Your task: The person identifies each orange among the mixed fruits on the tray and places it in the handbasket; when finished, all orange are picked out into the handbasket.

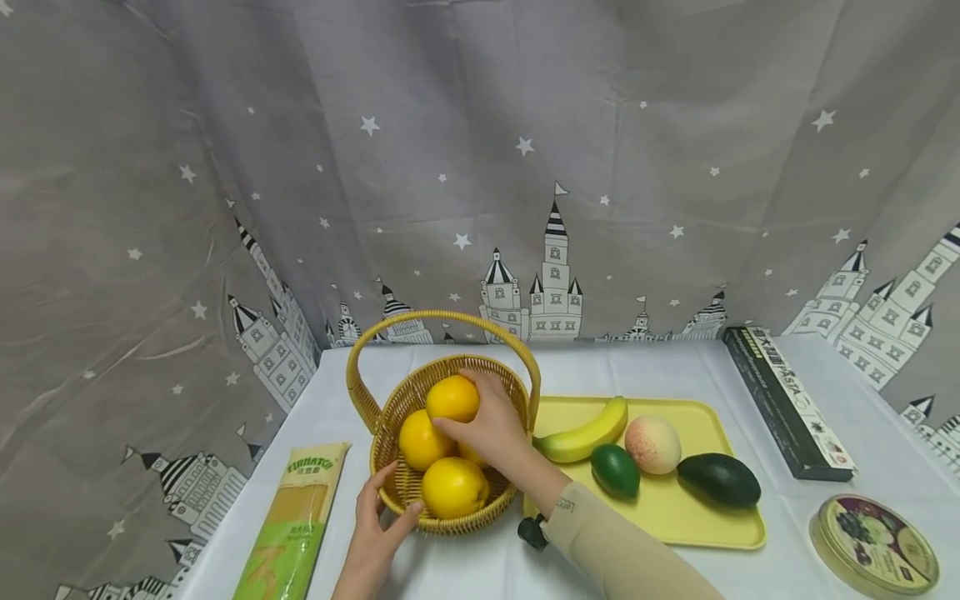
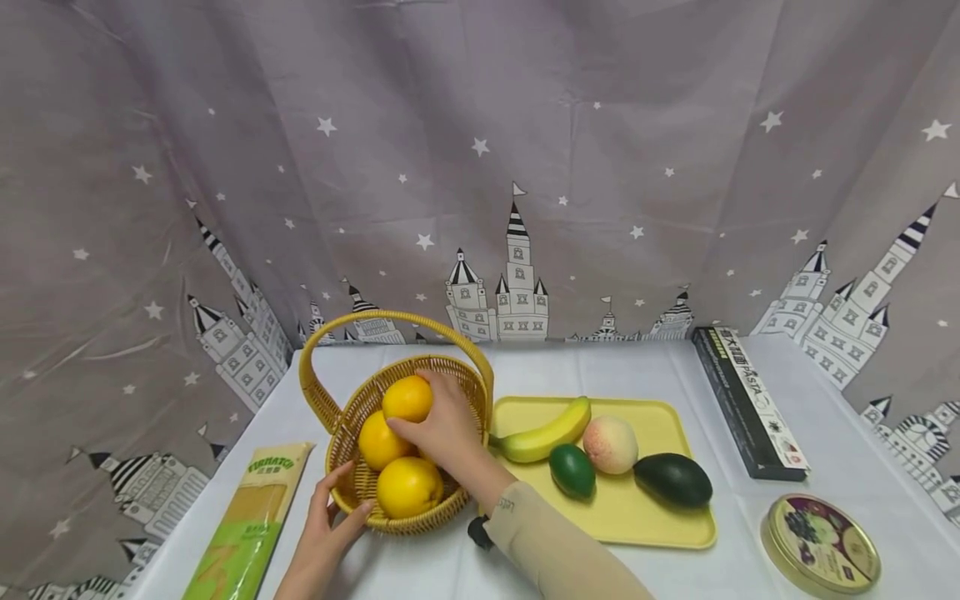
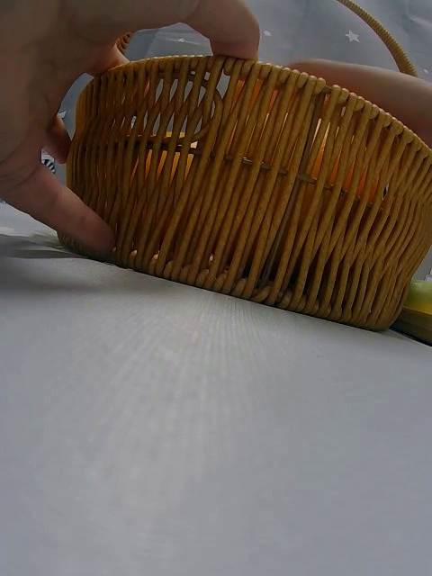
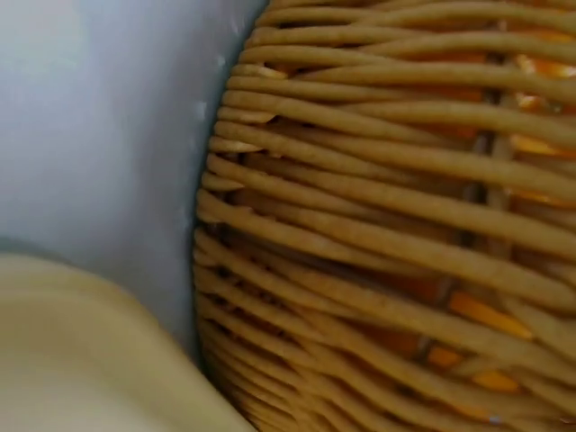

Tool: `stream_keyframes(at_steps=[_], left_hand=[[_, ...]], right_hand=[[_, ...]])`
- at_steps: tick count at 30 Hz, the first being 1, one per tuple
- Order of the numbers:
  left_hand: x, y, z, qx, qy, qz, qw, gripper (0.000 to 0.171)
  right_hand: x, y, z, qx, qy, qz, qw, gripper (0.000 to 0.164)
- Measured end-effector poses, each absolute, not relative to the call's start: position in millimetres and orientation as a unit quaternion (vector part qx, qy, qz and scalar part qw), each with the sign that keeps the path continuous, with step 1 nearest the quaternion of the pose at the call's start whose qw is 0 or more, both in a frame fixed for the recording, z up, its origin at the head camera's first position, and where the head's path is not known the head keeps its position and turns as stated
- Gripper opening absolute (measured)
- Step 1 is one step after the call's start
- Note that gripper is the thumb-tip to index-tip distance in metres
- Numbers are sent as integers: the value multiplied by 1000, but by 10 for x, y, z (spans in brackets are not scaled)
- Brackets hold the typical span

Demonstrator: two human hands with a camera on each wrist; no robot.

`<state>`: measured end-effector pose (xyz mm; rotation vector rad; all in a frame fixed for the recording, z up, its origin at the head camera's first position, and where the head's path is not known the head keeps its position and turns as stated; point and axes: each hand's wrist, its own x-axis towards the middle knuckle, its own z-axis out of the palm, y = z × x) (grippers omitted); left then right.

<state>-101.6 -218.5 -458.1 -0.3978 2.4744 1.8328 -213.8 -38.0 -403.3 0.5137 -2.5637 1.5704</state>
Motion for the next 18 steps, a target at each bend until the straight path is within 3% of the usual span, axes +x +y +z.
stream_keyframes(at_steps=[13,18], left_hand=[[-1035,-2160,-4583,-136,795,591,16,86],[-1024,-2161,-4567,-137,795,591,16,85]], right_hand=[[-2462,-474,-4186,96,-857,505,38,79],[-2501,-445,-4239,95,-862,498,23,58]])
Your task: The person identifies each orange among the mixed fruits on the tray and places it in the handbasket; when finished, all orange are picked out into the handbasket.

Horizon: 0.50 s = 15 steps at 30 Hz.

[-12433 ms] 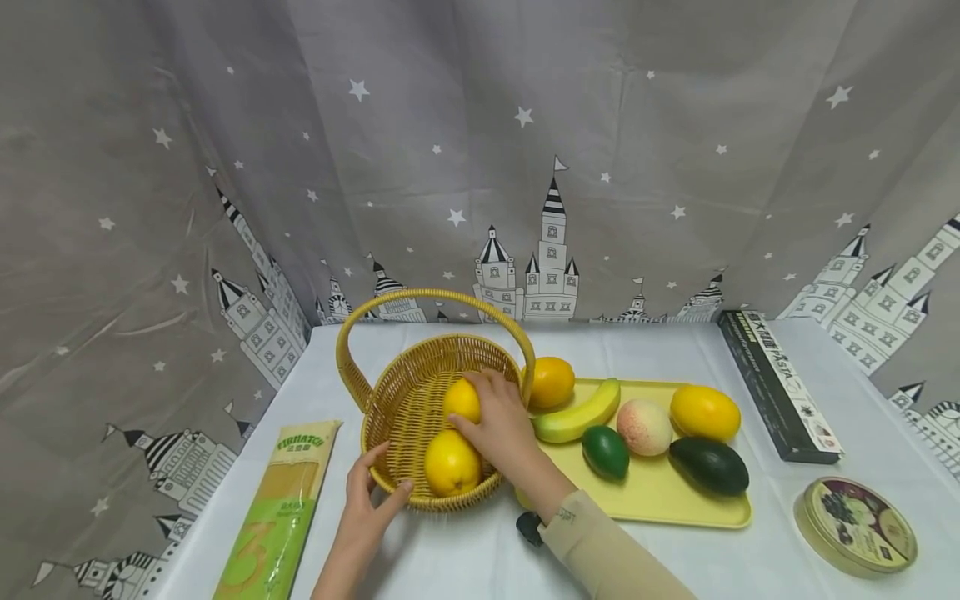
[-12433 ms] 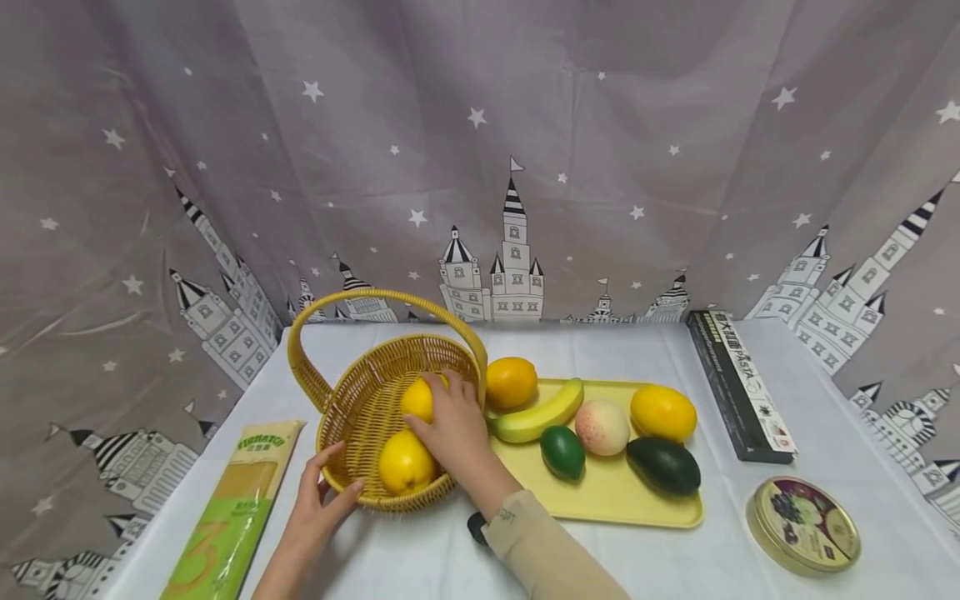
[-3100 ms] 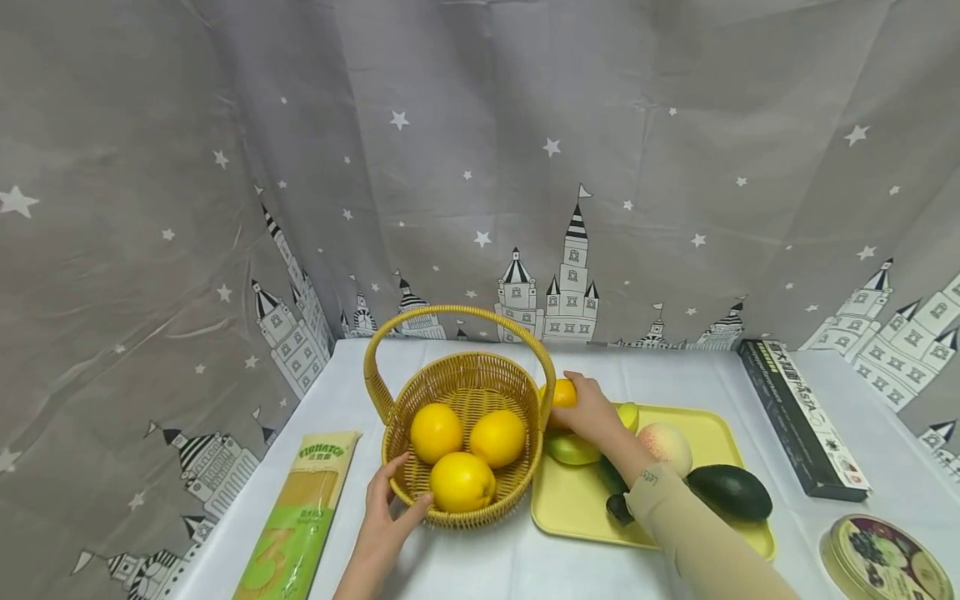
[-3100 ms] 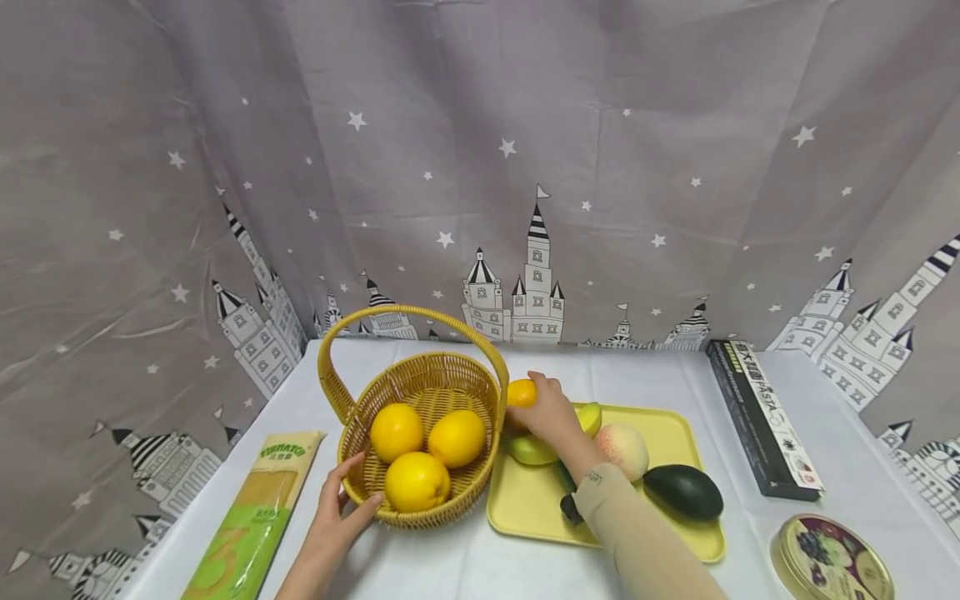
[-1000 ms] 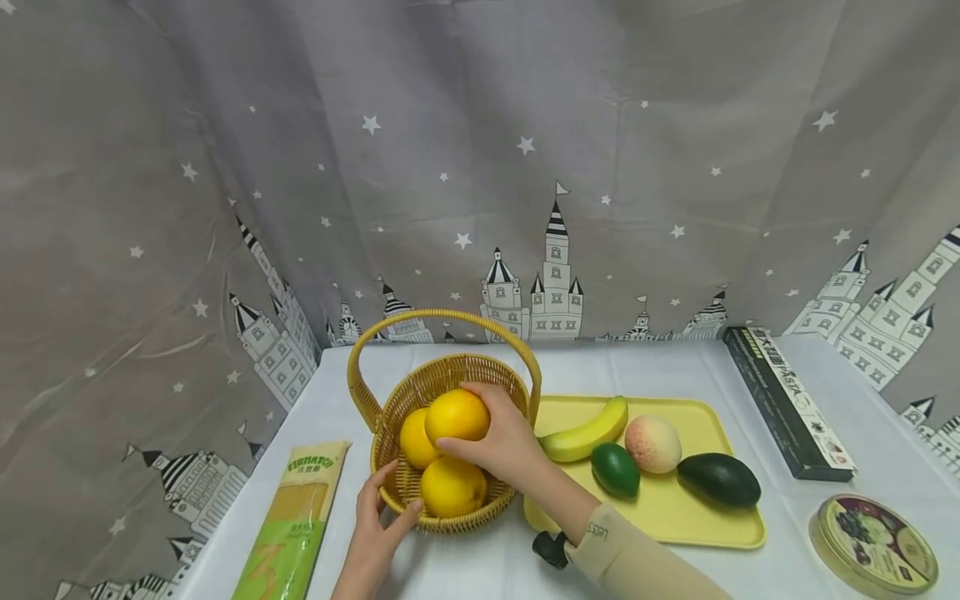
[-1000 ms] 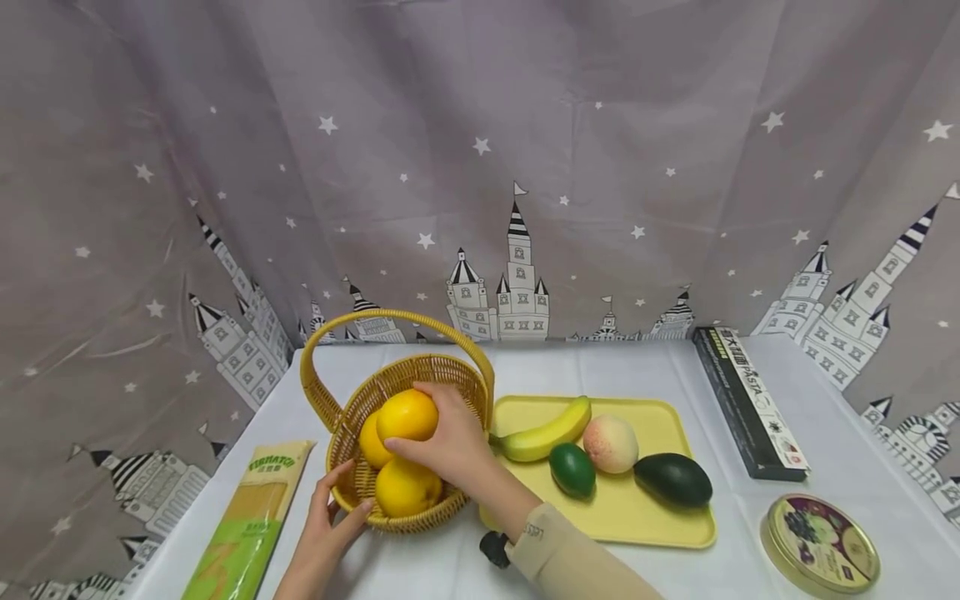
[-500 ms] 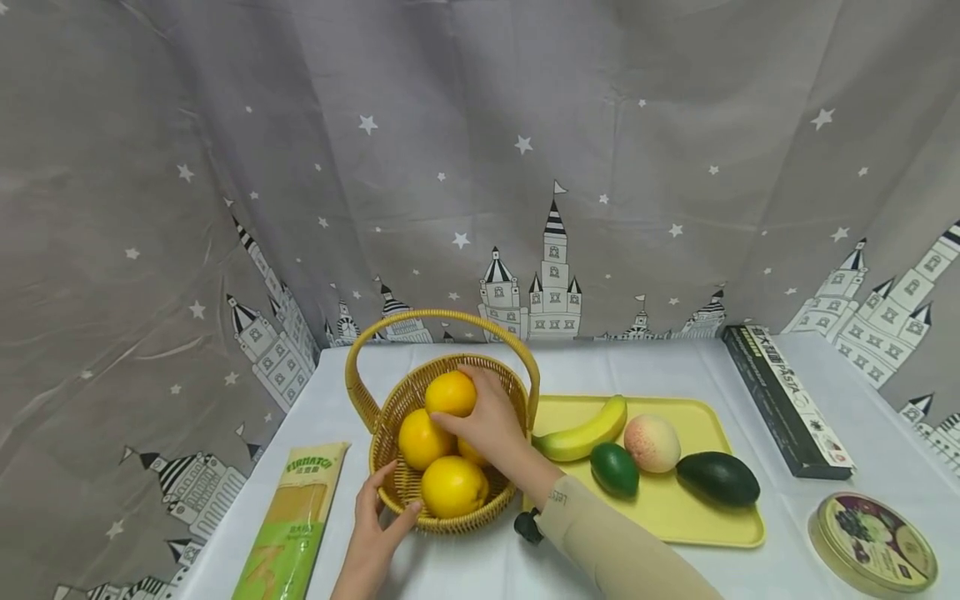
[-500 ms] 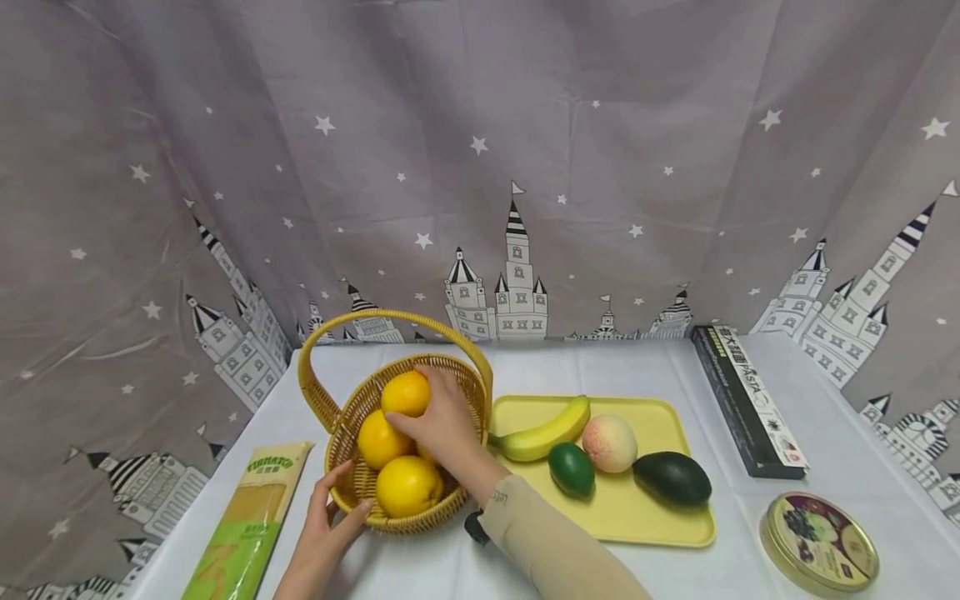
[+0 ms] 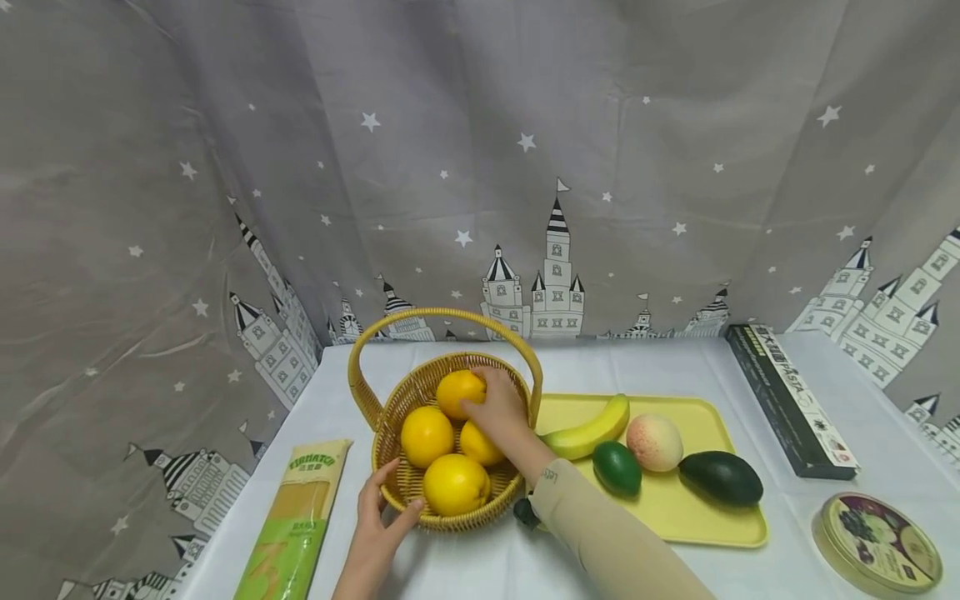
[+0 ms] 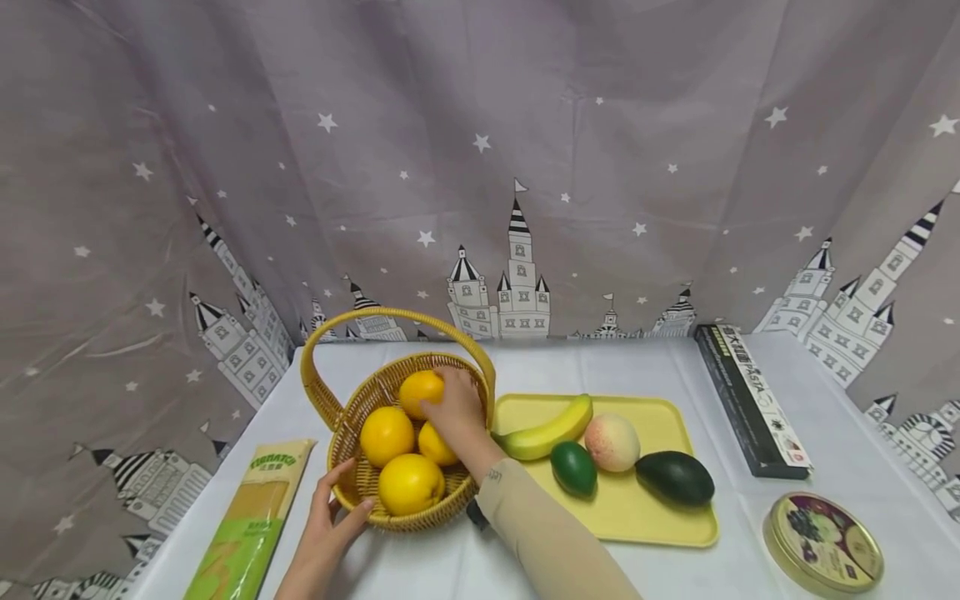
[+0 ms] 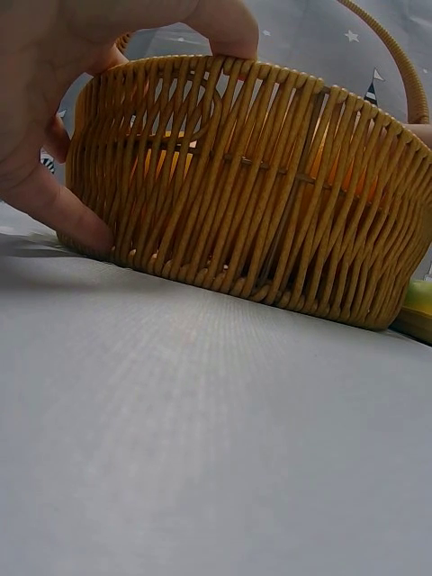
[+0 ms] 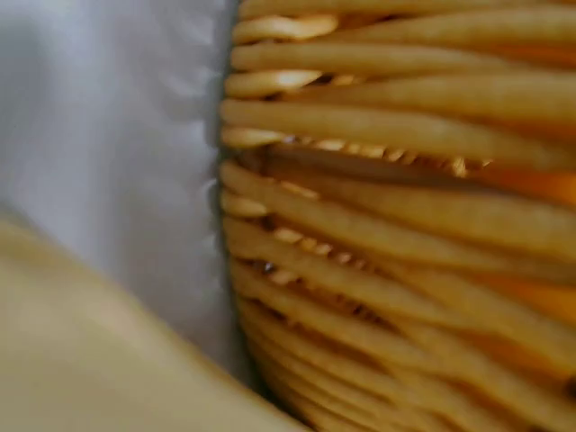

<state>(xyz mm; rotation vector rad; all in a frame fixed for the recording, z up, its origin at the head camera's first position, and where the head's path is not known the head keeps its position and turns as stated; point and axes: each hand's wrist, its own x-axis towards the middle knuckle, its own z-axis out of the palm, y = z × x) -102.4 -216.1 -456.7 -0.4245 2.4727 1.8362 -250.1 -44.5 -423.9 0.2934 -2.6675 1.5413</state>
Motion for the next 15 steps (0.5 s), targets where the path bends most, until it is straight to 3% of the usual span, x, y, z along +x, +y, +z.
stream_keyframes(at_steps=[3,10,15], left_hand=[[-1025,-2170,-4562,-135,793,594,16,85],[-1026,-2179,-4582,-140,793,593,15,85],[-1017,-2174,-4587,-143,793,592,18,86]], right_hand=[[-2505,-440,-4239,104,-866,489,16,47],[-2493,-446,-4238,111,-870,481,7,47],[-2454,-435,-4228,135,-871,471,34,46]])
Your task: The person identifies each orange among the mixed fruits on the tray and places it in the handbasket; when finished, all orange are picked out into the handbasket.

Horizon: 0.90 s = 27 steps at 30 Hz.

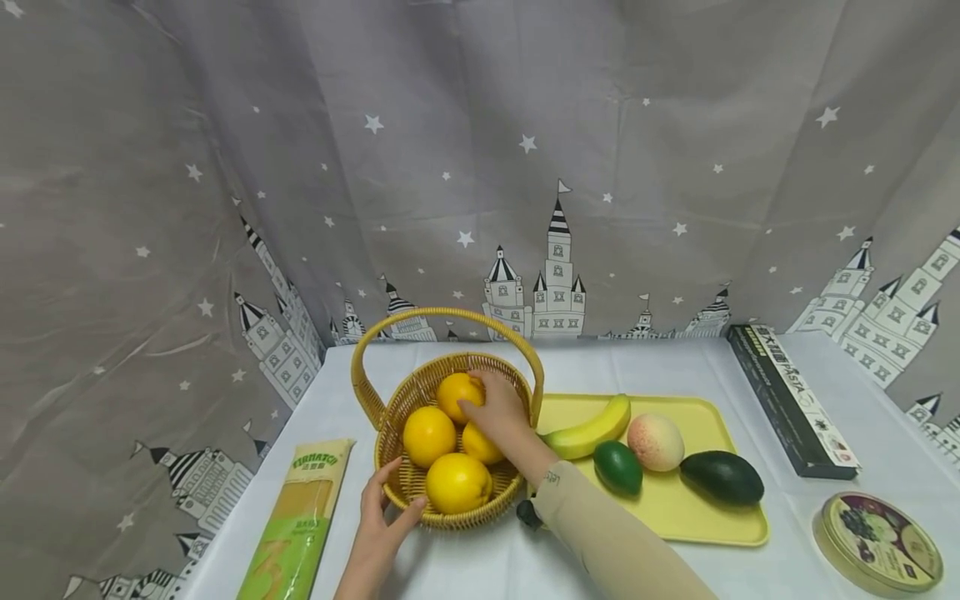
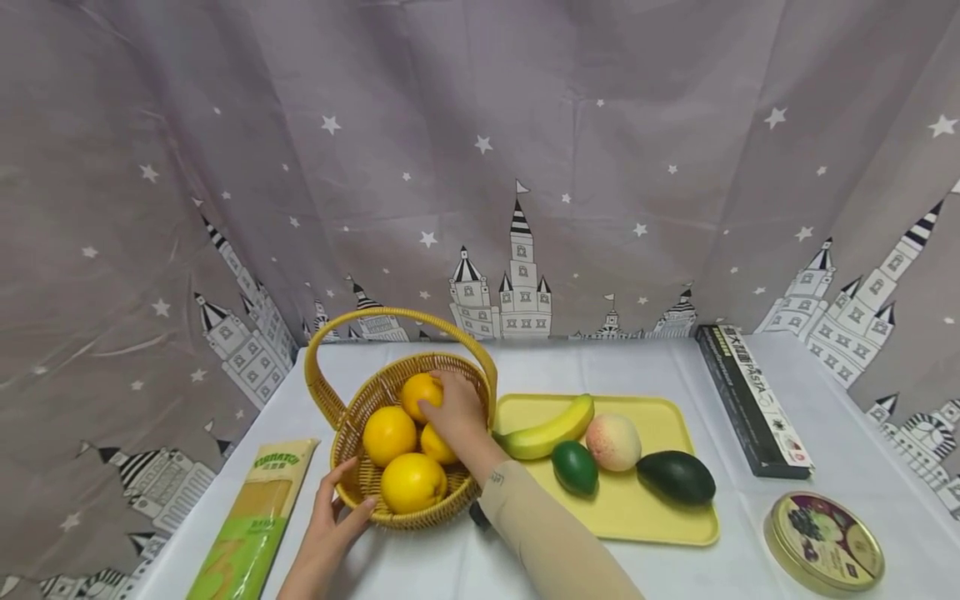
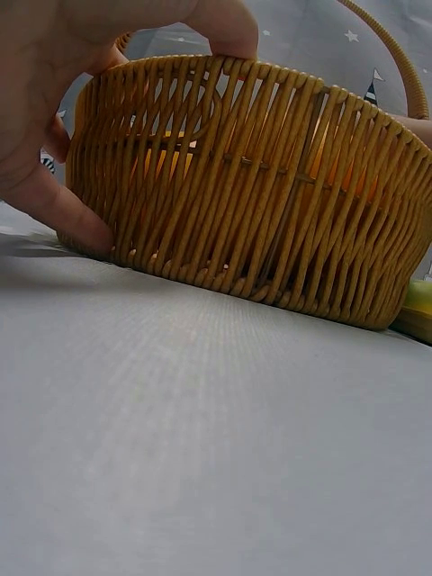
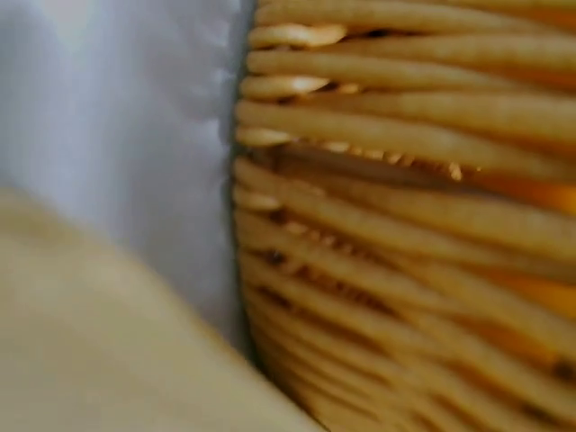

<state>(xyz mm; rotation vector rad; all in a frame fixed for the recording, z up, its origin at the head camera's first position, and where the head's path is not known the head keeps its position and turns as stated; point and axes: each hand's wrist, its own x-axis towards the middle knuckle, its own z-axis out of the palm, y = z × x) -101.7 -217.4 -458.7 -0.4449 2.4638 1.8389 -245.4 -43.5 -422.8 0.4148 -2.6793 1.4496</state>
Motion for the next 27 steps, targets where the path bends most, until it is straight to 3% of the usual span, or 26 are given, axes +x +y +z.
stream_keyframes(at_steps=[13,27], left_hand=[[-986,-2155,-4542,-137,791,596,13,84],[-1009,-2143,-4526,-127,790,600,11,82]], right_hand=[[-1955,-87,-4003,265,-825,478,145,44],[-1457,746,-3986,291,-800,462,251,58]])
